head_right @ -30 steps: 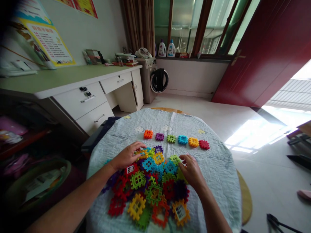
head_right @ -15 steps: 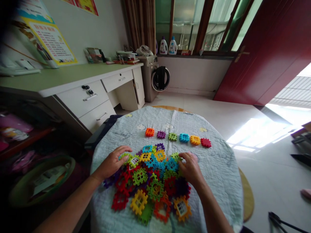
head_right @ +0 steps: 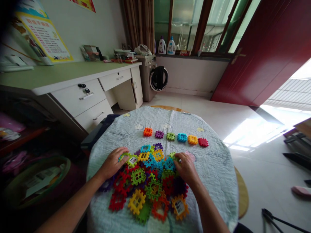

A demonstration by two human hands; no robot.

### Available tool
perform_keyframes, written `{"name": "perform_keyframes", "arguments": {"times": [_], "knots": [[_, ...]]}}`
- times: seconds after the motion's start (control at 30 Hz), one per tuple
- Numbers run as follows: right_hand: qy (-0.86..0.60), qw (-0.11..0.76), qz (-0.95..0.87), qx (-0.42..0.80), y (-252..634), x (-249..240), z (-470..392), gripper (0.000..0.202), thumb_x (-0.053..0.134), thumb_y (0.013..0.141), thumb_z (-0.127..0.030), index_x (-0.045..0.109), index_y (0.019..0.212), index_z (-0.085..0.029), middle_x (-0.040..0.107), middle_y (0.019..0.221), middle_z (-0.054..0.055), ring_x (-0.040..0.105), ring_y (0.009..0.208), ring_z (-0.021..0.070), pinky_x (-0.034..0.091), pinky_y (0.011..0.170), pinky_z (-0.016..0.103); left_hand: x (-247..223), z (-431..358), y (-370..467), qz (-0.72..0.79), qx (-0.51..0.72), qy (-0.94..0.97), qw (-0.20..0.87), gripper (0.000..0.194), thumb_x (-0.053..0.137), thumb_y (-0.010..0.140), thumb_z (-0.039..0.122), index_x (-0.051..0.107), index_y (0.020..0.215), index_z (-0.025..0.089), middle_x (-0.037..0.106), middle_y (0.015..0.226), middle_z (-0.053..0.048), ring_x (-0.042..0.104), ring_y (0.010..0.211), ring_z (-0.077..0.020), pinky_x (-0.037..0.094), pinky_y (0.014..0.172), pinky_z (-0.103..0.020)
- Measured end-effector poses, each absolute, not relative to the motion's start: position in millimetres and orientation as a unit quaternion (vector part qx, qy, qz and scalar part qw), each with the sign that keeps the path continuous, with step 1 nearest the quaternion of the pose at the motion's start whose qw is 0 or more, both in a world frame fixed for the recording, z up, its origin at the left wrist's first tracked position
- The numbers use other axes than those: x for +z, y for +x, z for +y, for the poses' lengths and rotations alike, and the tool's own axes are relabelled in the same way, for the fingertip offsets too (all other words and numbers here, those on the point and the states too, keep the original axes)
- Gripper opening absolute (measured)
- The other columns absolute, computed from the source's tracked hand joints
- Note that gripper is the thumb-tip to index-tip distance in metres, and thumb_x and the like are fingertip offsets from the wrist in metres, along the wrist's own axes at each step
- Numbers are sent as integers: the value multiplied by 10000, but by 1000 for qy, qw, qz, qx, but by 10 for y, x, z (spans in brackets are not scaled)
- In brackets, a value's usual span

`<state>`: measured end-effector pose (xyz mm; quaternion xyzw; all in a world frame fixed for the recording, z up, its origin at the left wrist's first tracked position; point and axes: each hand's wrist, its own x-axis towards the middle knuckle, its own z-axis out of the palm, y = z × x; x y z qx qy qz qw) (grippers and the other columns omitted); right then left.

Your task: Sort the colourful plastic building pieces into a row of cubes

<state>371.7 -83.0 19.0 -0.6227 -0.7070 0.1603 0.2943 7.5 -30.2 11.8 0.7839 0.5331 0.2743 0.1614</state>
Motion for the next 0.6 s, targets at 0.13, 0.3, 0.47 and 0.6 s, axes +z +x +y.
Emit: {"name": "perform_keyframes", "arguments": {"times": [0.13, 0.3, 0.47, 0.6], "knots": [[-623, 308, -701, 163, 3632, 228, -834, 209, 530, 841, -315, 668, 962, -216, 709, 989, 62, 630, 965, 222, 477, 896, 390, 168, -192, 85, 507, 279, 789, 206, 333, 506, 877, 450, 657, 1064, 220, 645, 1178, -81, 582, 1149, -235, 453, 1037, -399], [-607, 308, -717, 152, 3452, 297, -817, 234, 557, 854, -322, 665, 1036, -222, 709, 1040, 79, 600, 1022, 247, 465, 922, 420, 133, 12, -107, 532, 330, 759, 178, 343, 471, 887, 462, 661, 999, 198, 659, 1107, -81, 594, 1109, -231, 449, 1036, -400], [-598, 284, -737, 134, 3294, 300, -766, 344, 537, 890, -350, 627, 1198, -227, 695, 1088, 93, 554, 1077, 268, 463, 928, 445, 58, 47, -146, 541, 332, 754, 169, 309, 465, 898, 436, 667, 929, 204, 676, 1034, -70, 609, 1041, -223, 473, 984, -387], [-588, 244, -759, 136, 3169, 275, -733, 387, 528, 908, -362, 592, 1284, -291, 666, 1199, 75, 523, 1126, 278, 431, 965, 487, 52, 29, -113, 546, 330, 753, 164, 295, 456, 904, 420, 662, 898, 208, 681, 1010, -65, 611, 1015, -219, 478, 960, -373]]}}
